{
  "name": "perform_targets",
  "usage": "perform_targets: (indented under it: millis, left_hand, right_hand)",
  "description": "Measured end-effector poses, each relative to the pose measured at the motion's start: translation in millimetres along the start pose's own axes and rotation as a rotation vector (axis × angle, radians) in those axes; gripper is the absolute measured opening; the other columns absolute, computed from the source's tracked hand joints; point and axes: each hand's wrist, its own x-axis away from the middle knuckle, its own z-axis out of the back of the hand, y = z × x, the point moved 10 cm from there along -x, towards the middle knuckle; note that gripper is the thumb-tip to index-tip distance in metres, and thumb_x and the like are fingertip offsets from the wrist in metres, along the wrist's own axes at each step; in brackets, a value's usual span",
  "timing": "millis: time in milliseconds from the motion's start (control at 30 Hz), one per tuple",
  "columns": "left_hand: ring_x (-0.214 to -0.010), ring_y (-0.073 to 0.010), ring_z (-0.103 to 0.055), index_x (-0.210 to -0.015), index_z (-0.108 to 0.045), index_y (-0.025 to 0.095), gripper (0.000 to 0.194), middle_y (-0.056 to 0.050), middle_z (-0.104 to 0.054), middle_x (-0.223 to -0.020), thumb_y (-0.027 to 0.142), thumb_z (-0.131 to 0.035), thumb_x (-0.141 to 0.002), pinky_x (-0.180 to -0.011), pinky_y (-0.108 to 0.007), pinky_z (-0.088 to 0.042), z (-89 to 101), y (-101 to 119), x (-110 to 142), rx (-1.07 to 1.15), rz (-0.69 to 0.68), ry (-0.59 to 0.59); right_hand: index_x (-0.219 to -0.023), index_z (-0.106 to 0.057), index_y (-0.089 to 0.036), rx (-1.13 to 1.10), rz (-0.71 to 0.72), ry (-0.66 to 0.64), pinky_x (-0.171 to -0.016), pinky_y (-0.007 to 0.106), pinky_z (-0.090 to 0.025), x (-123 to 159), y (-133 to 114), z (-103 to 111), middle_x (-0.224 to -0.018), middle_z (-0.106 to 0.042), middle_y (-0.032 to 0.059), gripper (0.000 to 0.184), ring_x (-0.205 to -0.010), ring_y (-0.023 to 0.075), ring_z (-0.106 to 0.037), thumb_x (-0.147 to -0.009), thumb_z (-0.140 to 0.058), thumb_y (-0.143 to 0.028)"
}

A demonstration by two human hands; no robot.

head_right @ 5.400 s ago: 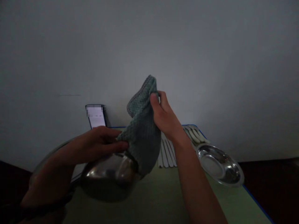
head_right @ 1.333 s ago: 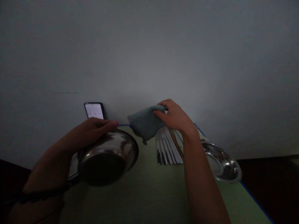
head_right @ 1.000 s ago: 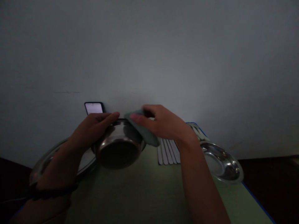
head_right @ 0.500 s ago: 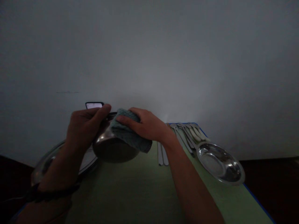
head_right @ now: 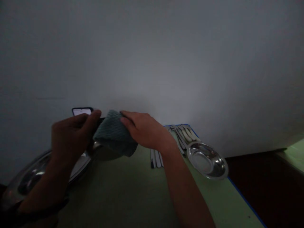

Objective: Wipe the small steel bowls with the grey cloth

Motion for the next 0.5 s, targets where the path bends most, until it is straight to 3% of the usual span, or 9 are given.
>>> perform_targets:
  millis: [167,333,500]
  left_hand:
    - [-0.05,-0.01,-0.04,-0.051,-0.058,0.018,0.03,0.005,-0.046,-0.046,0.037,-0.061,-0.074,-0.05,-0.025,-0.032,-22.1,8.4,-6.5,0.226,0.137,-0.001]
    - [-0.051,-0.0093,-0.042,-0.053,-0.063,0.017,0.024,0.005,-0.048,-0.047,0.031,-0.062,-0.072,-0.051,-0.023,-0.033,-79.1,48.0,-24.9,0.316,0.109,-0.097]
    - [-0.052,-0.009,-0.043,-0.055,-0.064,0.016,0.027,0.005,-0.051,-0.051,0.035,-0.061,-0.074,-0.05,-0.022,-0.034,-139.2,58.7,-33.8,0.421,0.106,-0.31]
  right_hand:
    - [-0.102,-0.064,-0.019,-0.04,0.011,0.085,-0.084,0.029,-0.043,5.2,17.7,32.4,-0.103,-0.069,0.0046,0.028,-0.094,0.0152,-0.061,-0.094,-0.046,-0.039]
    - [-0.089,-0.061,-0.018,-0.036,-0.188,0.248,-0.072,0.026,-0.04,20.0,65.1,71.8,-0.087,-0.066,0.002,0.037,-0.08,0.0133,-0.058,-0.092,-0.044,-0.051]
    - [-0.079,-0.057,-0.02,-0.03,-0.348,0.304,-0.061,0.026,-0.035,31.6,100.4,87.3,-0.072,-0.06,-0.001,0.041,-0.068,0.0115,-0.053,-0.091,-0.041,-0.056]
